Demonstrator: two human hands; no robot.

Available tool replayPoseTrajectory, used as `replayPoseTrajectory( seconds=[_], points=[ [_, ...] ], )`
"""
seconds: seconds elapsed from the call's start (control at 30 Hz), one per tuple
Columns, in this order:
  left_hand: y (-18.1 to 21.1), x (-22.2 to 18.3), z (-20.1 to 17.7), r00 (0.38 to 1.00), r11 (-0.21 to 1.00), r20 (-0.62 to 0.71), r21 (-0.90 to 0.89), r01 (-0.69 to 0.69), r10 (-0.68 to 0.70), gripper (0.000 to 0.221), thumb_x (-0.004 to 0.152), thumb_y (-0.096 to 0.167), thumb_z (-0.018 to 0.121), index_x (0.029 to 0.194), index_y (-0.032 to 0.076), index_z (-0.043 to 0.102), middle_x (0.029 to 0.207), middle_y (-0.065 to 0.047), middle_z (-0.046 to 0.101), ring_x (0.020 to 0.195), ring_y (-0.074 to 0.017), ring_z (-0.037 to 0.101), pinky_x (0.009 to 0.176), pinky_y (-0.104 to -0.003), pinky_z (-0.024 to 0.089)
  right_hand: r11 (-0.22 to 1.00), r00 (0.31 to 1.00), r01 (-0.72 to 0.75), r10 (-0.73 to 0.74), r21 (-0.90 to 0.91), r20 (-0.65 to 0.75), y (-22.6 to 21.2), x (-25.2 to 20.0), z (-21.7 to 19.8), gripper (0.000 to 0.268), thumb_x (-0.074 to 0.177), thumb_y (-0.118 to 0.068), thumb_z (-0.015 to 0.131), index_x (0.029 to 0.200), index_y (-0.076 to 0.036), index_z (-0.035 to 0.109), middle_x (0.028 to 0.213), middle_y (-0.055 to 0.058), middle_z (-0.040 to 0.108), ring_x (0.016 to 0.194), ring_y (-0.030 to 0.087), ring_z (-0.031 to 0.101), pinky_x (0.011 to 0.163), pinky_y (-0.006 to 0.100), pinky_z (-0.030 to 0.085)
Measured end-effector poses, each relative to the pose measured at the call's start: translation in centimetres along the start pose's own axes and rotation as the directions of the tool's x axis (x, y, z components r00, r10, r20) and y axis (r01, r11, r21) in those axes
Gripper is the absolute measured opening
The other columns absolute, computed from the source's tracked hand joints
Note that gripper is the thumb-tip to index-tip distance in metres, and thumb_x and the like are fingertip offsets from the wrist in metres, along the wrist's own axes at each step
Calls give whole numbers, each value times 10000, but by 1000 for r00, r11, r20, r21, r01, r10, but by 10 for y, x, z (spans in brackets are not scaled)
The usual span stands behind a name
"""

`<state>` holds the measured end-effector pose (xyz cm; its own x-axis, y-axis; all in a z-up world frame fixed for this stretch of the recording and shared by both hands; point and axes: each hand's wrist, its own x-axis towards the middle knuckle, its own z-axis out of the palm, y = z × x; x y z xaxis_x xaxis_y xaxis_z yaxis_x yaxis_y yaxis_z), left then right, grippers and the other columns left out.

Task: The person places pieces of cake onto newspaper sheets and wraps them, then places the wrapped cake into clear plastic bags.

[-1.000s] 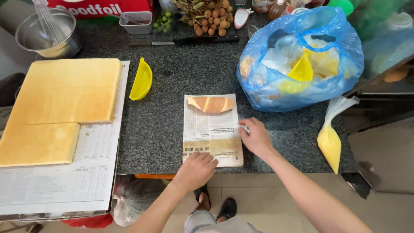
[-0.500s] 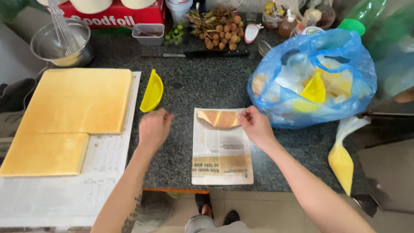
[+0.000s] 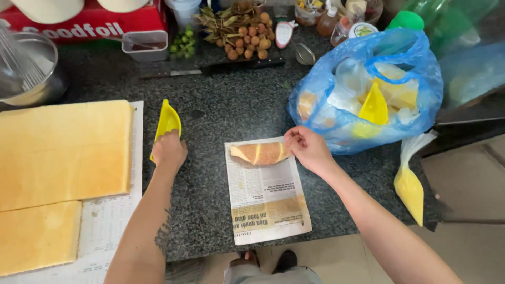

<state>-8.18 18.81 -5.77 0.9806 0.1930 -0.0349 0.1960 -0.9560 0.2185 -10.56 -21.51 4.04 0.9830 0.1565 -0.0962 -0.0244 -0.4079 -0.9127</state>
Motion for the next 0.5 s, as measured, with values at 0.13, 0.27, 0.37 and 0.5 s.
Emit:
replayPoseTrajectory(
  seconds=[0.13, 0.27, 0.37, 0.5],
  points=[
    [-2, -5, -8, 998, 999, -67, -46, 9, -12, 243, 924, 206, 650, 1102, 48, 699, 1083, -197, 702, 1017, -403, 679, 874, -514, 552, 999, 1000, -10, 10, -31, 1, -10, 6, -7, 113, 982, -81, 626, 1048, 5, 661, 848, 44, 694, 697, 100, 662, 633, 251, 530],
    [26, -33, -58, 916, 979, -361, -36, -201, 174, 135, 858, 142, 661, 941, 50, 714, 984, -173, 710, 951, -378, 684, 876, -508, 540, 999, 999, 34, -35, 41, 11, 10, 19, -13, 124, 978, -93, 623, 1061, -5, 648, 886, 25, 702, 723, 88, 673, 643, 238, 563],
    [55, -66, -91, 843, 929, -433, -33, -368, 319, 100, 836, 123, 671, 881, 42, 709, 932, -165, 699, 921, -372, 676, 869, -498, 537, 997, 1000, 12, -14, 73, 28, 6, 17, -16, 144, 987, -138, 635, 1074, -24, 651, 893, 28, 711, 701, 95, 659, 624, 239, 542],
    [103, -120, -102, 745, 794, -441, -108, -598, 501, 101, 817, 76, 665, 900, 34, 703, 902, -154, 676, 885, -365, 665, 828, -485, 535, 999, 999, 6, -8, 46, 44, 13, 8, -28, 190, 996, -206, 648, 1067, -30, 660, 873, 40, 716, 646, 103, 644, 585, 251, 501]
  ],
)
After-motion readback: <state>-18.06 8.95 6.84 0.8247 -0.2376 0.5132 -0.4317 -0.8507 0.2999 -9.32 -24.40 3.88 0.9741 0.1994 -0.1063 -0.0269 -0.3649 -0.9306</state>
